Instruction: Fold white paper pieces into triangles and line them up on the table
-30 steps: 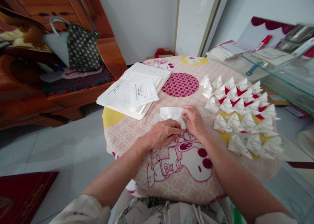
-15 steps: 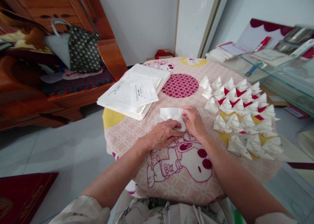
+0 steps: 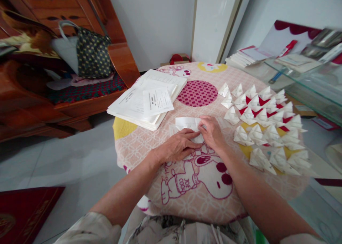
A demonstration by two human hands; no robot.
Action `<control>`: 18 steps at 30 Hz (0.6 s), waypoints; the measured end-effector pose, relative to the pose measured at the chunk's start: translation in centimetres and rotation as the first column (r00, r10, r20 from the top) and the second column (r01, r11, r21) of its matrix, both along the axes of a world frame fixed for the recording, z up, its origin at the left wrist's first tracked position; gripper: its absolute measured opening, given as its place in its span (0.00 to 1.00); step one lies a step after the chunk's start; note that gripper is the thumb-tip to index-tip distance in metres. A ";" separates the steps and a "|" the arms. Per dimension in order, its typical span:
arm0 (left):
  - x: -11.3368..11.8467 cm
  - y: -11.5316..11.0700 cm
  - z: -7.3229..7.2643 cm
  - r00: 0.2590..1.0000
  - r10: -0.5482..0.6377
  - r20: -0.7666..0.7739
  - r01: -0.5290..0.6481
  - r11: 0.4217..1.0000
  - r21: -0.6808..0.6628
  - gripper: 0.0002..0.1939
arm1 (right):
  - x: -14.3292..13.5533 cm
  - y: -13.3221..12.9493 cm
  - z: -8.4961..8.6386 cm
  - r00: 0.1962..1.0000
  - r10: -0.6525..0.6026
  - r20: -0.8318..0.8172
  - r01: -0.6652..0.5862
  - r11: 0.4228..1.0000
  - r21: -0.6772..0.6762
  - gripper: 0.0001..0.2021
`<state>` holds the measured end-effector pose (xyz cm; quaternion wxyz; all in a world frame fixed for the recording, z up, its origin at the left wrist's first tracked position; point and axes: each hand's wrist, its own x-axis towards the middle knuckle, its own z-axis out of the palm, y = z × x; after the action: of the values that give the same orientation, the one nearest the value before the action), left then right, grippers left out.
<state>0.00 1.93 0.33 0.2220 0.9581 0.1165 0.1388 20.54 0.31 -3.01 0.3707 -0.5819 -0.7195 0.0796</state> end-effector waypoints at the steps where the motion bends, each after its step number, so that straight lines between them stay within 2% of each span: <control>1: 0.0 0.0 0.0 1.000 0.000 -0.001 0.000 1.000 -0.003 0.17 | 0.0 0.0 -0.1 1.000 -0.002 0.002 0.002 1.000 -0.001 0.08; 8: 0.1 0.1 0.4 0.999 -0.017 -0.030 0.016 1.000 -0.009 0.17 | 0.1 0.1 -0.1 0.999 -0.032 -0.037 0.033 0.999 0.034 0.06; 14: -0.1 0.1 -0.1 0.999 0.019 -0.040 -0.018 1.000 0.011 0.18 | 0.7 -0.9 2.6 0.987 -0.088 -0.135 0.108 0.983 0.147 0.08; 18: -0.1 0.1 -0.2 0.999 0.016 -0.043 -0.015 1.000 0.012 0.18 | 1.2 -1.6 3.2 0.992 -0.052 -0.114 0.056 0.998 0.027 0.08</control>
<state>-0.10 2.04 0.18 0.2127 0.9612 0.1278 0.1205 21.78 -1.26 0.20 0.4214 -0.5901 -0.6825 0.0916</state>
